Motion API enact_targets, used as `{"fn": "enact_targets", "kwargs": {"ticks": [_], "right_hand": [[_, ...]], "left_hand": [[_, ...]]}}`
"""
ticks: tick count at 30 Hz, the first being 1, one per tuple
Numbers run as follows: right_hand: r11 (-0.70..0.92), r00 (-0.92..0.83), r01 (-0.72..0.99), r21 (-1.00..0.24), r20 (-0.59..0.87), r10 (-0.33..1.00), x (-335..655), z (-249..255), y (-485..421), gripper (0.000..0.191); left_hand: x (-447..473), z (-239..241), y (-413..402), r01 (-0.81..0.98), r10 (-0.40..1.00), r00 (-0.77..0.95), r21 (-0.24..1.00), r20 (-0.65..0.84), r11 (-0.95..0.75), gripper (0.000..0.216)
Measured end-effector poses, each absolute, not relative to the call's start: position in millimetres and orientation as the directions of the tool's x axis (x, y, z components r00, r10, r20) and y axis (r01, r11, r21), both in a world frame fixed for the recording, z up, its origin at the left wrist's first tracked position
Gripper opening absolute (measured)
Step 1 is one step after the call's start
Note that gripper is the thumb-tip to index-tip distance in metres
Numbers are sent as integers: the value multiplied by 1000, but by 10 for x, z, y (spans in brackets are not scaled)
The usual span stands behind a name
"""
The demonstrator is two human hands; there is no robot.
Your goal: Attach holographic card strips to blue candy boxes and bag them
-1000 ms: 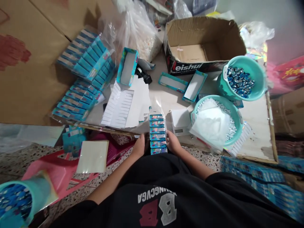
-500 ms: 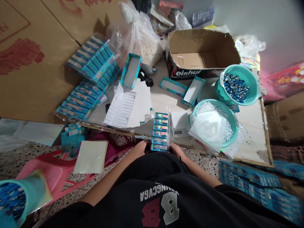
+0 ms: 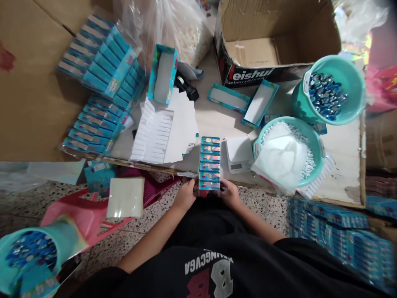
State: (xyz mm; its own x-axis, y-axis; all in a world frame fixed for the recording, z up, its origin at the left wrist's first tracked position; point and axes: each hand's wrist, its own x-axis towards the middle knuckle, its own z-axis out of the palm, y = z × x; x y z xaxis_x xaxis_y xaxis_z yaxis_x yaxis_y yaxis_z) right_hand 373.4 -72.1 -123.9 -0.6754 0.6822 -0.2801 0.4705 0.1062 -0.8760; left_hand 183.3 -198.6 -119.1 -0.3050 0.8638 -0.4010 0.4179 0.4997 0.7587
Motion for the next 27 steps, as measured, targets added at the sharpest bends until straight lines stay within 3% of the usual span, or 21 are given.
{"fn": "enact_targets", "kwargs": {"ticks": [3, 5, 6, 8, 10, 14, 17, 20, 23, 27], "right_hand": [[43, -720, 405, -914, -289, 631, 3816, -1061, -598, 68], [-187, -754, 320, -929, -369, 543, 3885, -929, -483, 91], [-361, -762, 271, -893, -428, 486, 3899, -881, -417, 95], [-621, -720, 170, -765, -526, 452, 3837, -831, -296, 88], [-713, -643, 106, -693, -595, 483, 3646, -809, -239, 73], [-723, -589, 51, -689, -606, 535, 3204, -664, -410, 68], [-758, -558, -62, -649, -607, 565, 3053, -438, -605, 77], [-741, -602, -64, -668, -567, 563, 2849, -160, -675, 73], [-709, -731, -2, -705, -483, 483, 2346, 128, -716, 66], [-722, -882, 41, -691, -365, 299, 1387, 384, -1040, 67]], "left_hand": [[1797, -1071, -1963, 361, 864, -326, 794, -383, 488, 93], [1784, -986, -1929, 153, 846, -308, 855, -435, 495, 129], [1785, -955, -1896, 17, 839, -283, 872, -465, 489, 137], [1808, -921, -1789, -181, 844, -229, 874, -484, 452, 132], [1848, -900, -1643, -206, 854, -249, 886, -458, 415, 117], [1848, -716, -1428, -87, 835, -368, 909, -410, 408, 110], [1624, -358, -1452, 50, 865, -342, 912, -367, 407, 106], [1211, 100, -1643, 174, 897, -322, 913, -302, 369, 100], [730, 468, -1985, 176, 863, -462, 933, -204, 315, 89], [127, 633, -2560, 37, 672, -711, 944, -205, 328, 79]]}}
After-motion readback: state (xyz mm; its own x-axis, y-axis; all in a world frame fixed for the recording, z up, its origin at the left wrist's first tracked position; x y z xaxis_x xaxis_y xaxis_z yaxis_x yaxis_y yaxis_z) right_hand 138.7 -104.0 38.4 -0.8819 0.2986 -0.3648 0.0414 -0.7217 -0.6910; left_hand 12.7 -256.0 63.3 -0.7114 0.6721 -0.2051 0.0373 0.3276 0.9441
